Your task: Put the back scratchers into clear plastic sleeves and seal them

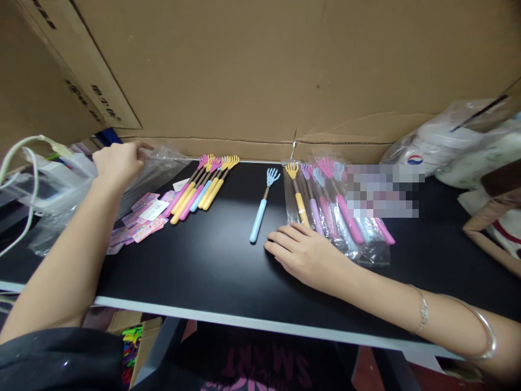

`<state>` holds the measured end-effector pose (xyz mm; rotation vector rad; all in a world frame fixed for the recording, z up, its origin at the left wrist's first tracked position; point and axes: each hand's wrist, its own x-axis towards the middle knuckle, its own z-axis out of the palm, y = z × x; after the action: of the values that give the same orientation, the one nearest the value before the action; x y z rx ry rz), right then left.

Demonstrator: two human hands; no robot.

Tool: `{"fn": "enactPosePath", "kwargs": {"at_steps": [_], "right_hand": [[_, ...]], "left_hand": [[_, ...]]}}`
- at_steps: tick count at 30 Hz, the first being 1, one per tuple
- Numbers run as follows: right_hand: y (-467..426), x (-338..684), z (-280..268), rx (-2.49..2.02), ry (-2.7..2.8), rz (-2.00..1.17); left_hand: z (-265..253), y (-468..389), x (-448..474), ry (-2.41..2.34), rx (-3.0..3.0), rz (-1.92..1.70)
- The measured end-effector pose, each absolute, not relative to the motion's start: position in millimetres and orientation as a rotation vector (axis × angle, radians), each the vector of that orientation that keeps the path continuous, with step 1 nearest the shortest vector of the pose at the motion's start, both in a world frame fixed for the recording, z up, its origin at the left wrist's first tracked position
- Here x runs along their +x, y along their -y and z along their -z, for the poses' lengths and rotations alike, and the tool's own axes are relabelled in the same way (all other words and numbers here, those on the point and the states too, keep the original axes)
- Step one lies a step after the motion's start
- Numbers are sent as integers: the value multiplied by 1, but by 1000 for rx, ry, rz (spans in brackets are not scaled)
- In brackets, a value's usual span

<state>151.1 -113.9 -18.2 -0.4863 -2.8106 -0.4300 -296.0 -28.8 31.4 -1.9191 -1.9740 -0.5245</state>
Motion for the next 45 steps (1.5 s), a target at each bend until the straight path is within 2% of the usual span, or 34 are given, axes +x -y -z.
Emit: {"fn": "enactPosePath", "kwargs": {"at_steps": [3,7,14,19,24,39,45], "right_hand": [[114,150,18,-481,2795,442],[114,150,15,-424,2752,511],[100,159,-13,-479,2410,763],[90,163,-14,-589,2452,696],[92,162,-8,-590,2468,650],[87,170,-16,-551,2420,871],[76,179,-31,-616,2431,685]], "left_hand": [[-49,37,-251,2101,-1532,438],[-56,48,-183,1737,-1747,540],[-26,74,-102,895,-2177,490],[-18,92,-81,661,-2300,536],[-17,97,-79,542,-2376,580],[-17,97,-81,504,-2360,562],[-18,92,-90,719,-2375,501]]}}
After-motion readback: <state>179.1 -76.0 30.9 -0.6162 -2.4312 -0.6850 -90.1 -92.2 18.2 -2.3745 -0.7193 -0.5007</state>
